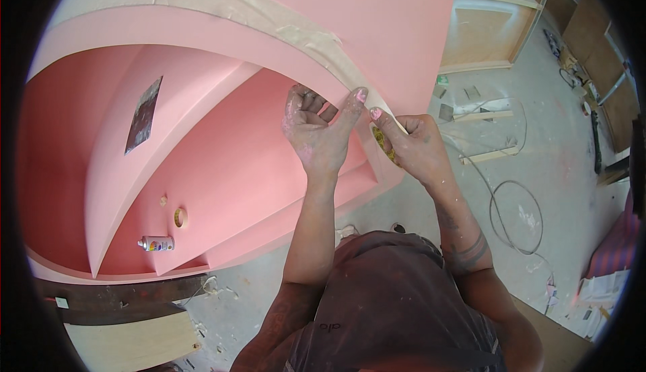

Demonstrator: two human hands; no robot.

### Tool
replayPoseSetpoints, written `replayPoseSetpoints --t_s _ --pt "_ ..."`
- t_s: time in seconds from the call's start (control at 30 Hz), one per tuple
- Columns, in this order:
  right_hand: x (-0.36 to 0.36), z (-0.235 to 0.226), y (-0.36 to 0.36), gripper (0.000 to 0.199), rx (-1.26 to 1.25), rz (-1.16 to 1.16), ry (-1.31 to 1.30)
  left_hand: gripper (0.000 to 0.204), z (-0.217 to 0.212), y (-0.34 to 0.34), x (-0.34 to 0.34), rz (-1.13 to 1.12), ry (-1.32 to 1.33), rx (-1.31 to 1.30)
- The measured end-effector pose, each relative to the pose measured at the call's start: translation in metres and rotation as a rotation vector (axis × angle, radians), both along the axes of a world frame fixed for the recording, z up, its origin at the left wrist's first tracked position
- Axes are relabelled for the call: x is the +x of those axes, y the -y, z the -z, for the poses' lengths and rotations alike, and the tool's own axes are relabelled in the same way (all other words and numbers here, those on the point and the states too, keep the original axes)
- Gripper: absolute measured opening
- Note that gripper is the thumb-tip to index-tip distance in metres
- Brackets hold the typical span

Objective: Applying masking tape to the curved edges of a pink furniture piece in a workshop.

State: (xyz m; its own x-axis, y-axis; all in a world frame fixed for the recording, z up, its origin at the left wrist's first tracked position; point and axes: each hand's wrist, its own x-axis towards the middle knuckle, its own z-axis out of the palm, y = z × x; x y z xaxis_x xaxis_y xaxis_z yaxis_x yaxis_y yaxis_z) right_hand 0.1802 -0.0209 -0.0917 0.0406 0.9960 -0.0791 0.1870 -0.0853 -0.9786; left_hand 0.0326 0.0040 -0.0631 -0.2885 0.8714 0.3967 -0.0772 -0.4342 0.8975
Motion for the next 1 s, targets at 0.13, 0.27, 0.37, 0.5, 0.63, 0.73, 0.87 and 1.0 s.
replayPoseSetpoints --t_s 0.13,0.27,0.37,0.5,0.63,0.73,0.87,1.0 --pt "-0.001 -0.001 0.001 0.069 0.005 0.0 -0.011 0.05 0.0 -0.001 -0.001 0.016 0.015 0.008" --pt "0.0 -0.001 0.005 0.066 -0.014 -0.006 -0.02 0.044 -0.002 -0.001 -0.002 -0.003 0.013 0.028" --pt "-0.001 -0.004 0.011 0.055 -0.024 -0.088 -0.054 0.04 -0.001 -0.001 -0.004 0.014 0.011 0.055" --pt "0.005 0.048 0.021 0.038 0.517 -0.203 -0.108 0.041 0.0 -0.004 -0.003 -0.008 -0.015 0.094" --pt "0.01 0.091 0.026 0.026 0.864 -0.008 0.093 0.043 -0.005 -0.003 -0.001 -0.001 -0.013 0.093" --pt "0.015 0.113 0.031 0.03 0.785 0.146 0.206 0.046 -0.005 -0.004 -0.004 0.0 -0.058 0.102" --pt "0.003 0.122 0.027 0.042 0.577 0.197 0.196 0.048 -0.001 -0.005 -0.007 0.008 -0.057 0.111" --pt "0.0 0.113 0.019 0.049 0.301 0.167 0.032 0.058 0.01 0.002 0.002 0.058 -0.122 0.038"
